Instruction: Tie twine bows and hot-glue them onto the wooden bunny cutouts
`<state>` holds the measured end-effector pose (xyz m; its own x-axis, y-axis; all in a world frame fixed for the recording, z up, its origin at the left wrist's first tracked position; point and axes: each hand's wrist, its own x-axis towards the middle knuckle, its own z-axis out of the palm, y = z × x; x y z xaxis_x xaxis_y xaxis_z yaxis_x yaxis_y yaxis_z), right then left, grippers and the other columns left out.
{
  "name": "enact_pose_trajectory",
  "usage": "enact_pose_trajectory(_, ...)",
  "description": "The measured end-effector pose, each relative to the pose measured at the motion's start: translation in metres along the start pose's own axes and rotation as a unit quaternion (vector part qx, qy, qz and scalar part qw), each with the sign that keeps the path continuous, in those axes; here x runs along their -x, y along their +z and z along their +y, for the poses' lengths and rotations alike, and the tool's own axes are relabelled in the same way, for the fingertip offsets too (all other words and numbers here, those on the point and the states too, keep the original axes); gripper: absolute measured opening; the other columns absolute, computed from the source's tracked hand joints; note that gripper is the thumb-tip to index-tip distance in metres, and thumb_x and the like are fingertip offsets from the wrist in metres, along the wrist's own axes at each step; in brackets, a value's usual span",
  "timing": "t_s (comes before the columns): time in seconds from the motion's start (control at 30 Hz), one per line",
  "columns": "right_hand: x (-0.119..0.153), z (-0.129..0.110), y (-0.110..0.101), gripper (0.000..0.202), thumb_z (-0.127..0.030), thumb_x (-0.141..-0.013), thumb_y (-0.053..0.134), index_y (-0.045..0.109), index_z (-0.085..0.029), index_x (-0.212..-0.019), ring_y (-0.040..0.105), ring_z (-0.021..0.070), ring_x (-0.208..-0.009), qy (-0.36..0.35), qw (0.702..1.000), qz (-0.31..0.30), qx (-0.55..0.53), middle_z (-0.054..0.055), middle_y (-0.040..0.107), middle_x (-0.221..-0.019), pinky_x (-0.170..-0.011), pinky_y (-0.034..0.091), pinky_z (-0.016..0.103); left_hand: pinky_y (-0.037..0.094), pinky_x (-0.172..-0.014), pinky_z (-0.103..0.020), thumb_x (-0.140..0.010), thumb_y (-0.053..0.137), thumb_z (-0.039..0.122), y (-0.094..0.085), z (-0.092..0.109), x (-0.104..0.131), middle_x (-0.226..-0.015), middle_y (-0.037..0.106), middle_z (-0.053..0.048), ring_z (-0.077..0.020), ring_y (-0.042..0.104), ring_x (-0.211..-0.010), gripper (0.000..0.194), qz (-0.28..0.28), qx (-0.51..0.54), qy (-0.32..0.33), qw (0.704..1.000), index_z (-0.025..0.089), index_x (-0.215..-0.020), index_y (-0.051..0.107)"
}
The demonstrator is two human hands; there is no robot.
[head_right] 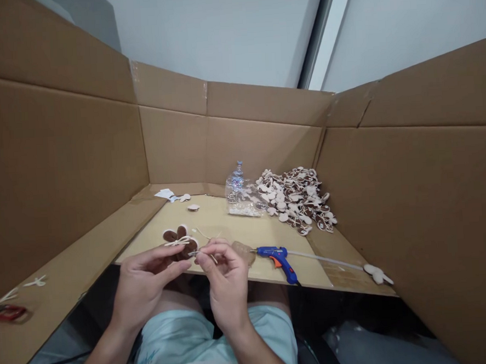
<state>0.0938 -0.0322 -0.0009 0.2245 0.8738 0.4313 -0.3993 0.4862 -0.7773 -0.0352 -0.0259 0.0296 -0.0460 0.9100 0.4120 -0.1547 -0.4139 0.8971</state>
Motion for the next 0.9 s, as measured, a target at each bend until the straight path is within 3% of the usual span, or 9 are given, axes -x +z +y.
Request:
enact_pose_trajectory(0.27, 0.0024, -0.0040, 0.0015, 0.011, -0.026, -0.074, 0.077, 0.068, -0.020, -0.074, 0.056, 0.0133, -0.079, 0.008, 1.000, 0.013, -0.007, 0.001, 0.059, -0.081, -0.072, 0.047, 0.025, 0.063, -0.075, -0.036, -0.059, 0.084, 0.020, 0.0020, 0.0003, 0.0030, -0.081, 0.079, -0.004, -0.0265, 0.075, -0.077, 0.017, 0.009, -0.011, -0.012, 1.000, 0.023, -0.075, 0.079)
enact_pose_trajectory(0.53, 0.0052, -0.0051, 0.0045, 0.014, -0.025, -0.073, 0.077, 0.065, -0.019, -0.069, 0.053, 0.0108, -0.074, 0.018, 0.999, 0.014, -0.033, -0.001, 0.054, -0.078, -0.069, 0.045, 0.022, 0.062, -0.068, -0.026, -0.062, 0.082, 0.016, 0.0028, -0.0011, 0.0052, -0.076, 0.078, -0.001, -0.0194, 0.074, -0.071, 0.015, -0.003, 0.024, -0.019, 1.000, 0.025, -0.073, 0.079)
enact_pose_trajectory(0.7, 0.0087, -0.0092, 0.0090, 0.019, -0.027, -0.070, 0.078, 0.061, -0.022, -0.077, 0.054, 0.0110, -0.074, 0.077, 0.991, 0.005, -0.107, -0.002, 0.055, -0.081, -0.069, 0.047, 0.023, 0.058, -0.068, -0.022, -0.067, 0.080, 0.013, 0.0029, -0.0041, 0.0056, -0.075, 0.076, 0.001, -0.0142, 0.070, -0.069, 0.012, -0.046, 0.094, -0.043, 0.994, 0.024, -0.073, 0.076)
enact_pose_trajectory(0.83, 0.0063, -0.0102, 0.0055, 0.024, -0.027, -0.069, 0.078, 0.060, -0.026, -0.085, 0.057, 0.0141, -0.079, 0.144, 0.977, -0.036, -0.155, 0.000, 0.060, -0.090, -0.073, 0.049, 0.027, 0.056, -0.070, -0.021, -0.070, 0.078, 0.014, 0.0018, -0.0033, 0.0056, -0.079, 0.076, -0.001, -0.0130, 0.069, -0.072, 0.009, -0.073, 0.168, -0.093, 0.979, 0.021, -0.075, 0.075)
enact_pose_trajectory(0.9, 0.0019, -0.0100, -0.0001, 0.024, -0.029, -0.072, 0.076, 0.061, -0.026, -0.091, 0.058, 0.0157, -0.083, 0.145, 0.974, -0.056, -0.164, 0.002, 0.060, -0.095, -0.074, 0.049, 0.029, 0.055, -0.071, -0.021, -0.069, 0.079, 0.016, 0.0008, -0.0022, 0.0040, -0.079, 0.075, -0.002, -0.0129, 0.068, -0.073, 0.008, -0.076, 0.192, -0.117, 0.971, 0.019, -0.075, 0.075)
